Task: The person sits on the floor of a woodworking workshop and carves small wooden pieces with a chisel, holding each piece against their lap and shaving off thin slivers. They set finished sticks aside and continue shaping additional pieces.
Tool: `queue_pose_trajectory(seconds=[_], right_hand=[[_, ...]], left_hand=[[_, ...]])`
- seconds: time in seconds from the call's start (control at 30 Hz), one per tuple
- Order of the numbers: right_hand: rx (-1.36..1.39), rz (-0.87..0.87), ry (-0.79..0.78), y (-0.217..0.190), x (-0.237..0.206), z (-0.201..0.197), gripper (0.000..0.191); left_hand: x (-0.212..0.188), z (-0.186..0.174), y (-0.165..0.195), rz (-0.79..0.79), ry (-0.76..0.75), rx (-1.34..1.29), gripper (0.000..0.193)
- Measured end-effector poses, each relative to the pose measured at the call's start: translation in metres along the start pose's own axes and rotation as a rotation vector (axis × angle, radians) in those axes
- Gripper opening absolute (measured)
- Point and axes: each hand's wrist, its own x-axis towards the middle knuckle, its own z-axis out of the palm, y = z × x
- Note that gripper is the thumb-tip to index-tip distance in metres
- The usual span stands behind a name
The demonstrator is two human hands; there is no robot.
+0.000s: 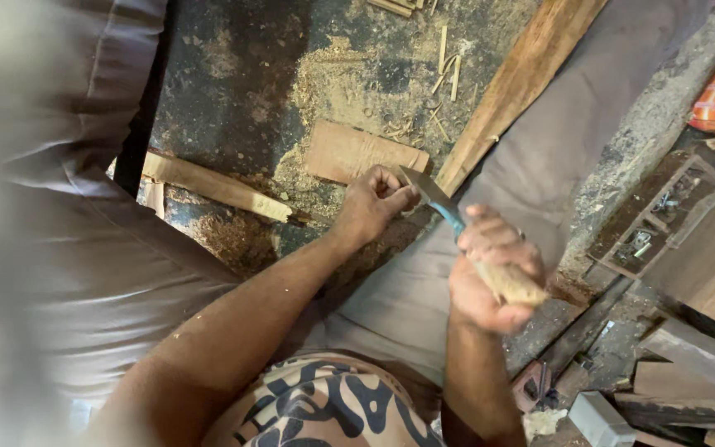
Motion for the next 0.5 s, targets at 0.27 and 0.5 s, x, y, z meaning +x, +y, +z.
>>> queue_pose_trajectory(seconds=[0.27,0.5], right_hand=[[0.054,0.045,0.027,-0.038,0.001,-0.009,0.071],[-0.010,-0.010,-0.006,-0.014,0.004,0.015,0.066]], left_hand=[[0.006,0.001,-0.004,0.072,-0.065,-0.282,0.033],[0.003,-0.005,-0.006,0.040,-0.014,-0.002,0.036]])
